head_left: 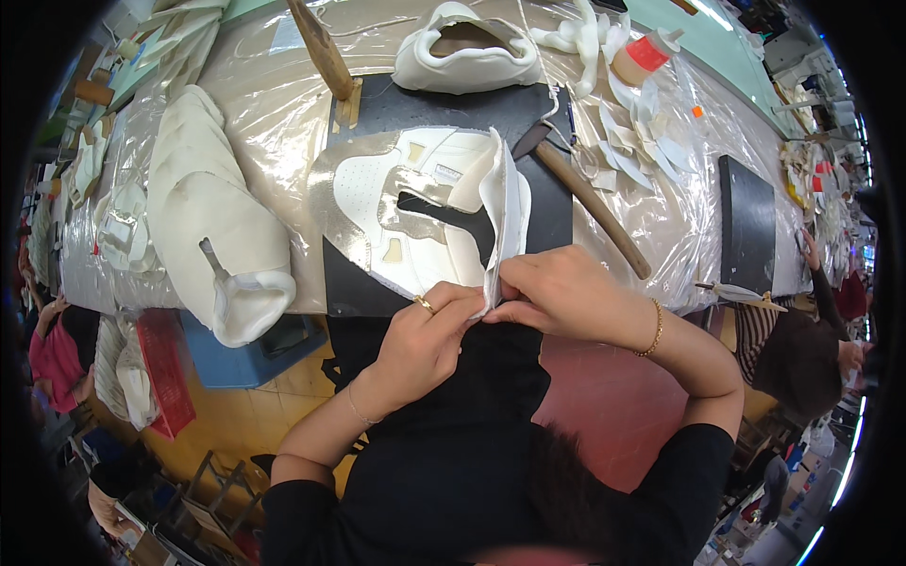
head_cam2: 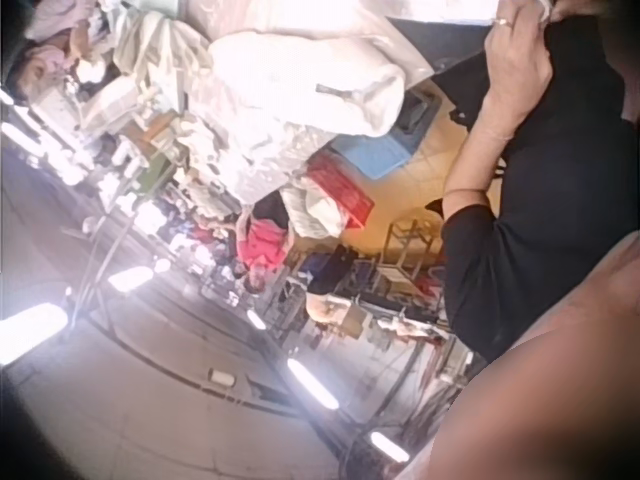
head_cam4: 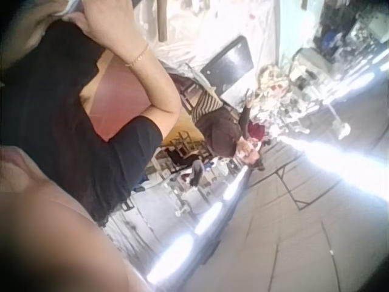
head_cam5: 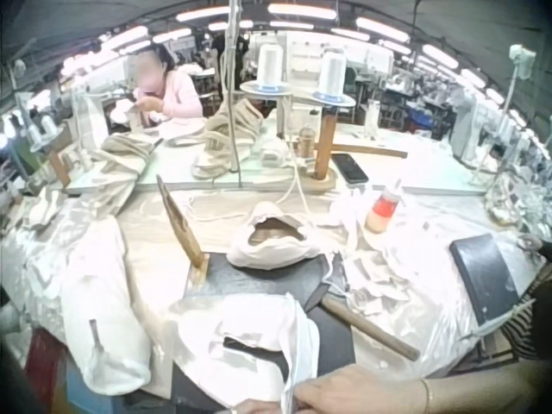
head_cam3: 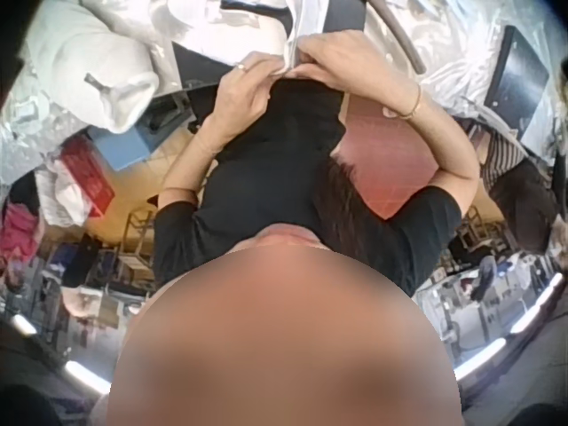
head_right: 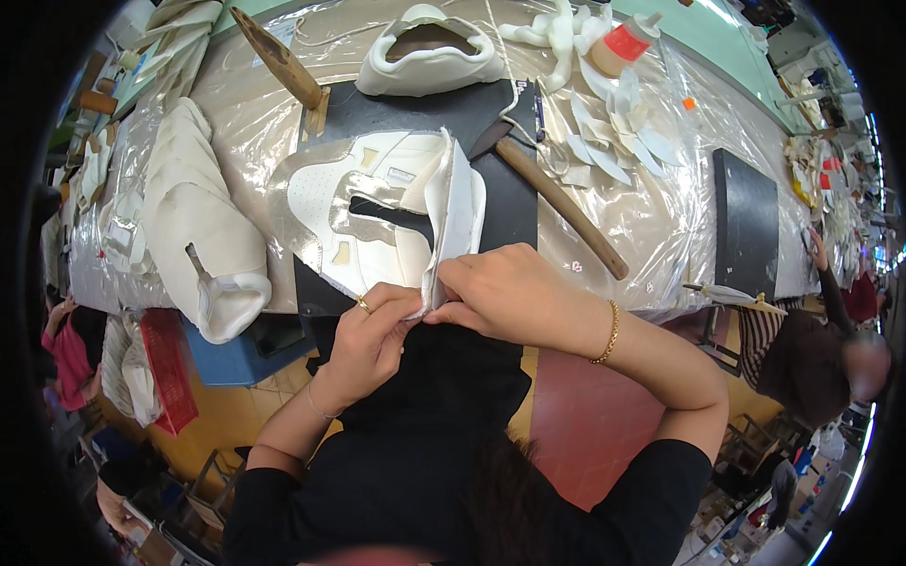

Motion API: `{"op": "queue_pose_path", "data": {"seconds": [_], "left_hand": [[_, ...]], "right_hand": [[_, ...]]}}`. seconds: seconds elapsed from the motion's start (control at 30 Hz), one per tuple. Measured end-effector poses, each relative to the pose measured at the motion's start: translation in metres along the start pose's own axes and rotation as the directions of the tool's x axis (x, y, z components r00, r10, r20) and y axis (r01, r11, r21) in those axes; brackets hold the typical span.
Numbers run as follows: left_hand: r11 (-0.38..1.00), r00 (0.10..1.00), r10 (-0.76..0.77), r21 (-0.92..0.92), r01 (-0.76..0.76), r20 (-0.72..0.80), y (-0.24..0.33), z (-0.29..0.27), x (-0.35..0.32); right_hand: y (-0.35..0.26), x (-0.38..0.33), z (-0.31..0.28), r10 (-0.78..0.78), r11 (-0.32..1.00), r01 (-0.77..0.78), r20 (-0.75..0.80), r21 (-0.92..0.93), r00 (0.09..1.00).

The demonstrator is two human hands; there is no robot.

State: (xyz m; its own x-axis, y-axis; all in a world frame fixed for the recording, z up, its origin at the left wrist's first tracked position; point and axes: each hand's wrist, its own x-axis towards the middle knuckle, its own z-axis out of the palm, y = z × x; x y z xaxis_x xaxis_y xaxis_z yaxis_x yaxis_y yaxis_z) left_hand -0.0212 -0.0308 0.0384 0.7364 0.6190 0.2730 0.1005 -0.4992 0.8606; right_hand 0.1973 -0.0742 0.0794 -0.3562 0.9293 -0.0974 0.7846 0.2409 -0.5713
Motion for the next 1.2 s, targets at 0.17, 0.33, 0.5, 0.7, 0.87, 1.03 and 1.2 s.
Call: {"op": "queue_pose_path", "data": {"seconds": [0.17, 0.33, 0.5, 0.7, 0.87, 1.03, 1.2], "left_hand": [[0.993, 0.994, -0.097, -0.055, 0.1, 0.057, 0.003, 0.0, 0.003], [0.98, 0.98, -0.182, -0.065, 0.188, 0.082, -0.002, -0.002, 0.002], [0.952, 0.957, -0.287, -0.092, 0.291, 0.051, -0.012, -0.002, -0.001], [0.982, 0.98, -0.18, 0.069, 0.174, 0.088, -0.011, -0.003, -0.007], [0.98, 0.987, -0.001, 0.196, -0.03, 0.16, -0.009, -0.008, -0.004], [0.965, 0.975, 0.026, 0.249, -0.082, 0.222, -0.007, -0.014, -0.003], [0.965, 0.967, 0.057, 0.235, -0.117, 0.248, -0.001, -0.022, -0.002]], "right_hand": [[0.005, 0.007, -0.014, -0.009, 1.0, 0.007, 0.116, 0.024, 0.993], [0.008, 0.018, -0.012, 0.02, 0.998, -0.031, 0.193, 0.053, 0.981], [-0.005, 0.022, 0.001, 0.004, 0.995, 0.005, 0.095, -0.098, 0.995], [-0.023, 0.012, -0.006, 0.035, 0.984, -0.01, 0.138, -0.176, 0.99], [-0.03, 0.008, -0.018, 0.0, 0.986, 0.026, 0.158, -0.165, 0.987], [-0.03, 0.011, -0.02, -0.017, 0.994, 0.041, 0.212, -0.106, 0.977], [-0.026, 0.014, -0.013, -0.075, 0.997, 0.07, 0.277, 0.027, 0.958]]}}
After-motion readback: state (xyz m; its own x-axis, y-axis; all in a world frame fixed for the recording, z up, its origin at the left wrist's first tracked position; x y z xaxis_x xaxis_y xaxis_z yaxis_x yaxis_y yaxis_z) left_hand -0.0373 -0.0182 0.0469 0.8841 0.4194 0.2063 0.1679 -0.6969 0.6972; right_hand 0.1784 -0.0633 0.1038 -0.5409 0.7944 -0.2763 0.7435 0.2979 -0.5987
